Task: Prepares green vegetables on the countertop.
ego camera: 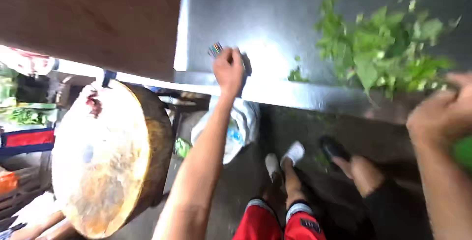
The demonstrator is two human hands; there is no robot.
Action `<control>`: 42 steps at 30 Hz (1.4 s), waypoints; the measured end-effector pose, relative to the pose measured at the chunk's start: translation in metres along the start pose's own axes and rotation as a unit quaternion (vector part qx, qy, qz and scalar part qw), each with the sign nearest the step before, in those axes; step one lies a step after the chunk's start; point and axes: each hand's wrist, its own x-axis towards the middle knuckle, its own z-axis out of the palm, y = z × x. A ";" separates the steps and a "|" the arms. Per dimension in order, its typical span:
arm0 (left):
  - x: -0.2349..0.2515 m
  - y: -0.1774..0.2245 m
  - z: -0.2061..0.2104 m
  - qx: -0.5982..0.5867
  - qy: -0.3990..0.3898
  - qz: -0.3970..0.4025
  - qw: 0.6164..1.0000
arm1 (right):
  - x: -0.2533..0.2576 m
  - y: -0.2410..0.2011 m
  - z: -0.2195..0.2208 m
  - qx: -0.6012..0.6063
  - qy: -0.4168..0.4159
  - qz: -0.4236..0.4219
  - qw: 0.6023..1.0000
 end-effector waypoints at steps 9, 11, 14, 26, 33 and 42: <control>-0.004 0.000 0.005 0.084 0.000 -0.010 0.996 | 0.001 -0.006 0.003 -0.007 0.048 -0.001 0.999; -0.004 0.000 0.008 0.122 0.002 0.017 0.992 | 0.001 -0.003 0.005 -0.008 0.057 0.002 0.998; -0.002 0.006 0.008 0.165 -0.043 0.031 0.985 | 0.002 -0.004 0.007 -0.009 0.067 0.009 0.998; -0.004 0.028 -0.004 0.246 -0.131 -0.029 0.960 | -0.002 -0.008 0.010 -0.002 0.065 0.043 0.997; -0.003 0.032 -0.006 0.233 -0.135 -0.030 0.963 | -0.002 -0.008 0.010 -0.003 0.076 0.036 0.996; 0.003 -0.037 -0.068 0.137 0.016 0.034 0.990 | 0.003 -0.004 0.007 -0.013 0.054 0.019 0.998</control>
